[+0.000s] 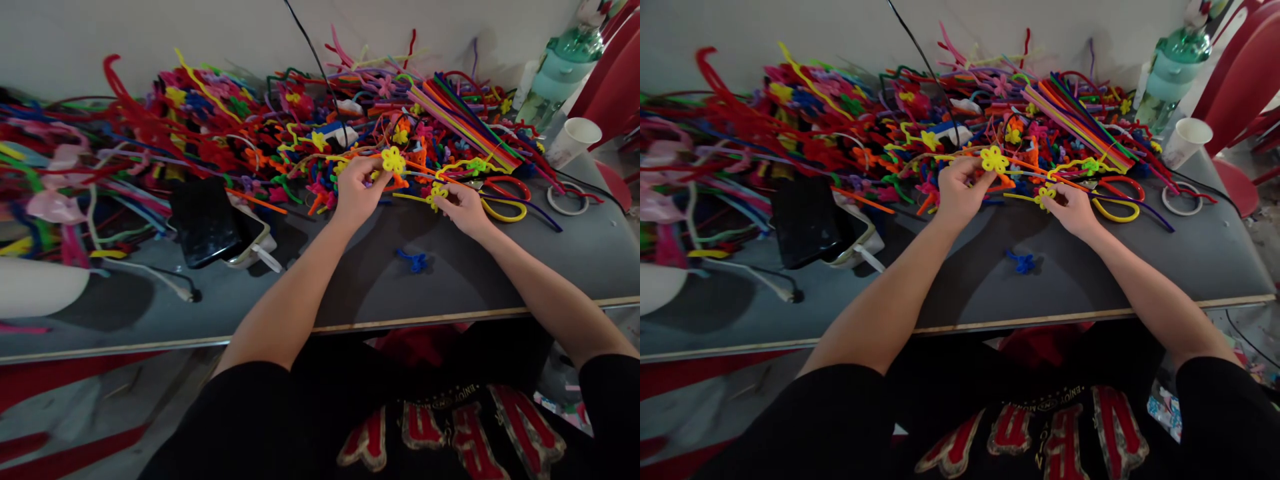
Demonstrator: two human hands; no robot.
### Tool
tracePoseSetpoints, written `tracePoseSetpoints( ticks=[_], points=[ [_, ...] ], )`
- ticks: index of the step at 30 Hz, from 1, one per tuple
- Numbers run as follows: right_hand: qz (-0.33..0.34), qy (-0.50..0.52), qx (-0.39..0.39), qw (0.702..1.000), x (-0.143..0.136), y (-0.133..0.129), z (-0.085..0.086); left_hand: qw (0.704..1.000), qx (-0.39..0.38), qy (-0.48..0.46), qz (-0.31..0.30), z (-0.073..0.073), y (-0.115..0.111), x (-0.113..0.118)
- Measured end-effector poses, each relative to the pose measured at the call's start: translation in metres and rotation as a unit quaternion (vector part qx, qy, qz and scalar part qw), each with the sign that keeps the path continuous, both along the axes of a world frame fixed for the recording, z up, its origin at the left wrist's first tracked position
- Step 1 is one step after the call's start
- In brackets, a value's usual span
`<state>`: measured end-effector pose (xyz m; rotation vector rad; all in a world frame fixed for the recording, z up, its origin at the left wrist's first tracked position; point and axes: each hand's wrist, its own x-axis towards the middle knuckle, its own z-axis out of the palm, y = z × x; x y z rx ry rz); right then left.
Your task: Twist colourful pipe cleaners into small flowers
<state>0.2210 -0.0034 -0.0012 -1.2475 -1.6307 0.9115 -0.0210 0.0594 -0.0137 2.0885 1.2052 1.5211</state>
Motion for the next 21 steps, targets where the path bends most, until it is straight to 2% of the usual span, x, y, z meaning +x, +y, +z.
tracePoseSetpoints(
  ticks=[3, 5, 9, 12, 17, 19, 21],
  points=[
    [-0.017, -0.030, 0.021, 0.999, 0.001, 0.000, 0.000, 0.999, -0.025, -0.025, -0.033, -0.003, -0.001, 0.006],
    [-0.051, -0.060, 0.044, 0.996, 0.002, -0.001, 0.001, 0.997, -0.047, -0.040, -0.056, -0.005, -0.003, 0.010],
    [-0.102, -0.075, 0.119, 0.985, 0.005, -0.004, 0.008, 0.985, -0.091, -0.102, -0.108, -0.004, -0.017, 0.025],
    [-0.057, -0.067, 0.164, 0.983, 0.003, -0.011, 0.018, 0.973, -0.103, -0.136, -0.158, 0.002, -0.034, 0.038],
    [0.045, -0.013, 0.120, 0.992, -0.007, -0.022, 0.023, 0.973, -0.113, -0.089, -0.183, 0.007, -0.054, 0.048],
    [0.061, 0.015, 0.100, 0.993, -0.008, -0.022, 0.021, 0.975, -0.105, -0.056, -0.186, 0.006, -0.057, 0.049],
    [0.044, 0.027, 0.092, 0.994, -0.005, -0.018, 0.019, 0.978, -0.101, -0.037, -0.180, 0.007, -0.058, 0.049]
  ],
)
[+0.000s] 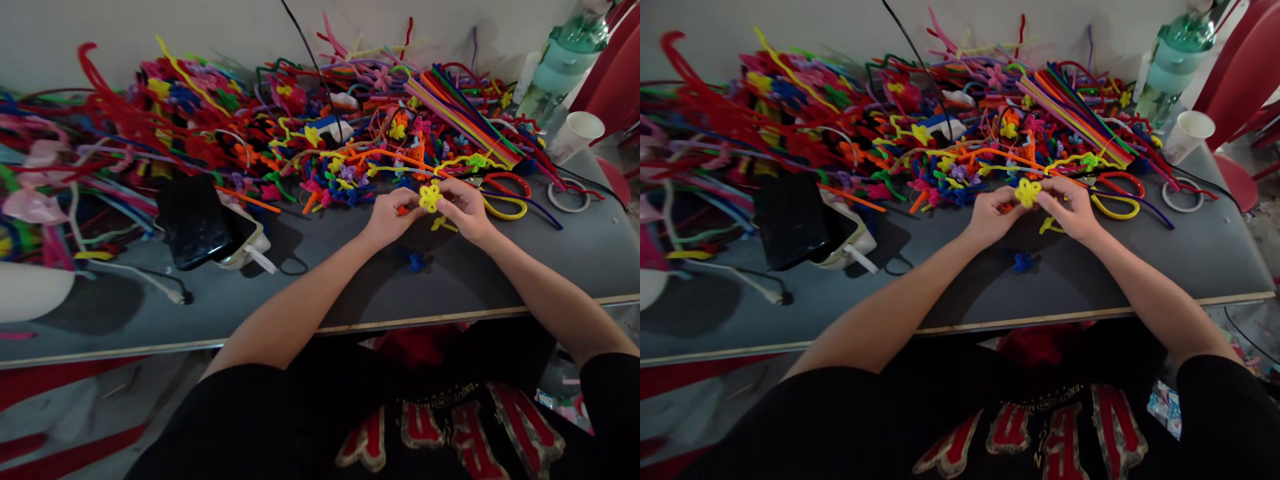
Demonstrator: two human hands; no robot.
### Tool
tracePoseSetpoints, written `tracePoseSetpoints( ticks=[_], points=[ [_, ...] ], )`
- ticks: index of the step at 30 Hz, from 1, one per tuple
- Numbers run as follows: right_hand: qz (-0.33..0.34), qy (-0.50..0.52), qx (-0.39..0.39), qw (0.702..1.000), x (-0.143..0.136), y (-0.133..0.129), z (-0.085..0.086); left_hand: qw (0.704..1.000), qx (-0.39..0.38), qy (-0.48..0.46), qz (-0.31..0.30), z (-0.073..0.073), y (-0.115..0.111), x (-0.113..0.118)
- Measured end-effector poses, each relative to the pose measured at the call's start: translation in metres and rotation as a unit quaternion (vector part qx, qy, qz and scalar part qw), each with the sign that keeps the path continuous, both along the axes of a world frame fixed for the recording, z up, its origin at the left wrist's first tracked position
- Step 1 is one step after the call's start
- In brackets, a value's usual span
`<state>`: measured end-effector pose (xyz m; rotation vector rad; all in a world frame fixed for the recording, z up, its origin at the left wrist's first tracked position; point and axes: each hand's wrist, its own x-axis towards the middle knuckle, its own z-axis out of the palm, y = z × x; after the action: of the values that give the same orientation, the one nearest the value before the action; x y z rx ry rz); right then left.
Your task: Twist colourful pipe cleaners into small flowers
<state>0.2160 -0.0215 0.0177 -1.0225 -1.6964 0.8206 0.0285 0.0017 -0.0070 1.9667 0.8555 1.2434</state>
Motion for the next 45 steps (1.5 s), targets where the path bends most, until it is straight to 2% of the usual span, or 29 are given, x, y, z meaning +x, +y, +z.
tracePoseSetpoints(
  ticks=[4, 7, 9, 10, 12, 15, 17, 21, 23, 26, 29, 34, 37, 39, 42, 43, 45],
  points=[
    [-0.103, -0.004, 0.010, 0.995, 0.009, 0.010, -0.002, 0.996, 0.002, -0.050, 0.075, 0.006, 0.005, -0.006],
    [-0.126, -0.027, 0.026, 0.991, 0.012, 0.011, -0.001, 0.985, 0.035, -0.110, 0.126, 0.012, 0.011, -0.016],
    [-0.116, -0.058, 0.033, 0.991, 0.010, 0.009, 0.000, 0.988, 0.058, -0.099, 0.104, 0.014, 0.014, -0.021],
    [-0.111, -0.073, 0.037, 0.990, 0.009, 0.008, 0.000, 0.993, 0.075, -0.061, 0.073, 0.015, 0.014, -0.023],
    [-0.108, -0.095, 0.045, 0.989, 0.006, 0.006, 0.000, 0.990, 0.118, 0.072, -0.007, 0.014, 0.012, -0.022],
    [-0.132, -0.115, 0.039, 0.984, 0.007, 0.010, -0.005, 0.948, 0.163, 0.254, -0.103, 0.013, 0.007, -0.016],
    [-0.150, -0.124, 0.031, 0.980, 0.009, 0.015, -0.010, 0.935, 0.163, 0.289, -0.127, 0.014, 0.007, -0.015],
    [-0.189, -0.148, 0.053, 0.969, 0.015, 0.021, -0.013, 0.943, 0.150, 0.278, -0.103, 0.022, 0.019, -0.029],
    [-0.208, -0.203, 0.066, 0.954, 0.018, 0.021, -0.011, 0.940, 0.121, 0.304, -0.094, 0.025, 0.029, -0.042],
    [-0.218, -0.321, 0.062, 0.919, 0.020, 0.020, -0.010, 0.932, 0.068, 0.337, -0.113, 0.026, 0.039, -0.056],
    [-0.213, -0.379, 0.047, 0.899, 0.022, 0.021, -0.011, 0.940, 0.063, 0.317, -0.108, 0.020, 0.041, -0.057],
    [-0.195, -0.393, 0.054, 0.897, 0.025, 0.024, -0.010, 0.954, 0.089, 0.276, -0.079, 0.013, 0.034, -0.046],
    [-0.206, -0.353, 0.077, 0.909, 0.026, 0.023, -0.007, 0.961, 0.109, 0.247, -0.062, 0.013, 0.032, -0.043],
    [-0.206, -0.282, 0.062, 0.935, 0.024, 0.024, -0.006, 0.968, 0.118, 0.218, -0.040, 0.013, 0.030, -0.042],
    [-0.191, -0.055, -0.003, 0.980, 0.020, 0.028, -0.006, 0.977, 0.120, 0.174, 0.022, 0.013, 0.026, -0.038],
    [-0.177, 0.037, -0.025, 0.983, 0.019, 0.029, -0.006, 0.978, 0.120, 0.166, 0.040, 0.012, 0.025, -0.036],
    [-0.132, 0.194, -0.065, 0.970, 0.018, 0.029, -0.003, 0.977, 0.130, 0.163, 0.048, 0.009, 0.023, -0.032]
  ],
)
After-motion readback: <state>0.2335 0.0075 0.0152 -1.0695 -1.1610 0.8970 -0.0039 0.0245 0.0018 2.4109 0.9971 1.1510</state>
